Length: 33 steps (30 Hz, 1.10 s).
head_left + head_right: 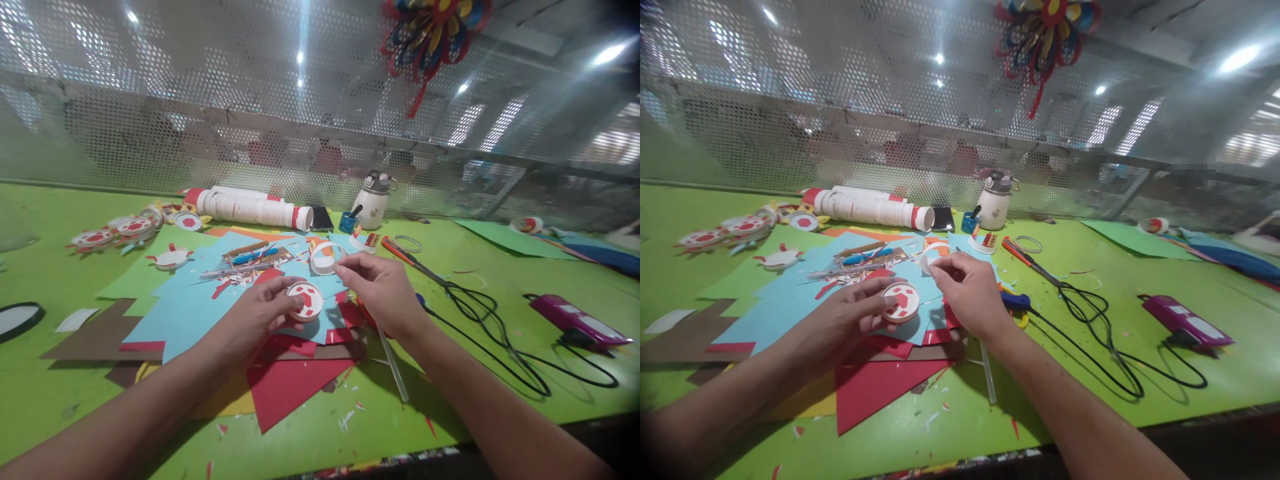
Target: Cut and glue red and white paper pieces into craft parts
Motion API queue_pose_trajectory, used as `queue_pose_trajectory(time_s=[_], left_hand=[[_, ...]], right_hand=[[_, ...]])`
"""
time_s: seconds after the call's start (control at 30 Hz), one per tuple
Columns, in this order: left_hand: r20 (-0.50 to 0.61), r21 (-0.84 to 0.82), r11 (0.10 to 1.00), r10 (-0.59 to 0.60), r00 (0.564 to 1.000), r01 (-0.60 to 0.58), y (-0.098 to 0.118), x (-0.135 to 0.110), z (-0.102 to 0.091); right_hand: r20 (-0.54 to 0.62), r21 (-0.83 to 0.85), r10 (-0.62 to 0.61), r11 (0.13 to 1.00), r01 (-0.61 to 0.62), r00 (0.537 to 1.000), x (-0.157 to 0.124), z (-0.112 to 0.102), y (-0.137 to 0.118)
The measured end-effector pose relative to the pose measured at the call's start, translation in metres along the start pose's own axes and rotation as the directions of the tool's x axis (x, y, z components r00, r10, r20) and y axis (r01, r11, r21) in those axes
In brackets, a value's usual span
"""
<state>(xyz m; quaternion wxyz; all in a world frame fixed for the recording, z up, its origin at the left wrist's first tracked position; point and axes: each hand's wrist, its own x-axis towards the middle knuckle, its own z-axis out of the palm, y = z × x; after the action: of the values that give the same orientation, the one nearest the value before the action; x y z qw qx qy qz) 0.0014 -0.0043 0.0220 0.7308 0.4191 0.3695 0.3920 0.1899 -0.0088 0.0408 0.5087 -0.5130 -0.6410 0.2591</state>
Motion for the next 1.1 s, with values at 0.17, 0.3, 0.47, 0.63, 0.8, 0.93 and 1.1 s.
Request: queue_pose_trajectory(time_s=[0.17,0.3,0.47,0.63,0.8,0.93,1.1], left_hand=[[-0.032,0.015,1.000,0.015,0.999,-0.014,-0.001,0.003,-0.002],[-0.096,0.038,0.997,0.075,0.993,-0.072,-0.002,0.007,-0.006],[-0.119,0.043,0.995,0.094,0.988,-0.089,0.006,0.005,-0.007],[-0.193,0.062,0.974,0.225,0.955,-0.217,0.032,0.004,-0.019],[-0.305,0.026,0.941,0.330,0.893,-0.338,0.051,0.009,-0.037],[-0.352,0.034,0.940,0.328,0.877,-0.338,0.050,0.013,-0.041],[-0.378,0.061,0.949,0.308,0.873,-0.309,0.046,0.015,-0.041]], right_hand=[[0.041,0.057,0.014,0.998,-0.016,0.999,0.001,-0.001,-0.003],[0.026,0.065,0.043,0.997,-0.045,0.999,0.003,-0.010,-0.012],[0.041,-0.106,0.036,0.994,-0.031,0.999,0.009,-0.040,-0.026],[0.130,-0.542,0.080,0.840,0.003,0.988,0.014,-0.082,-0.012],[0.175,-0.678,0.155,0.735,0.005,0.972,0.017,-0.109,0.025],[0.248,-0.728,0.194,0.683,0.051,0.949,0.019,-0.111,0.040],[0.335,-0.765,0.209,0.630,0.135,0.919,0.029,-0.106,0.036]])
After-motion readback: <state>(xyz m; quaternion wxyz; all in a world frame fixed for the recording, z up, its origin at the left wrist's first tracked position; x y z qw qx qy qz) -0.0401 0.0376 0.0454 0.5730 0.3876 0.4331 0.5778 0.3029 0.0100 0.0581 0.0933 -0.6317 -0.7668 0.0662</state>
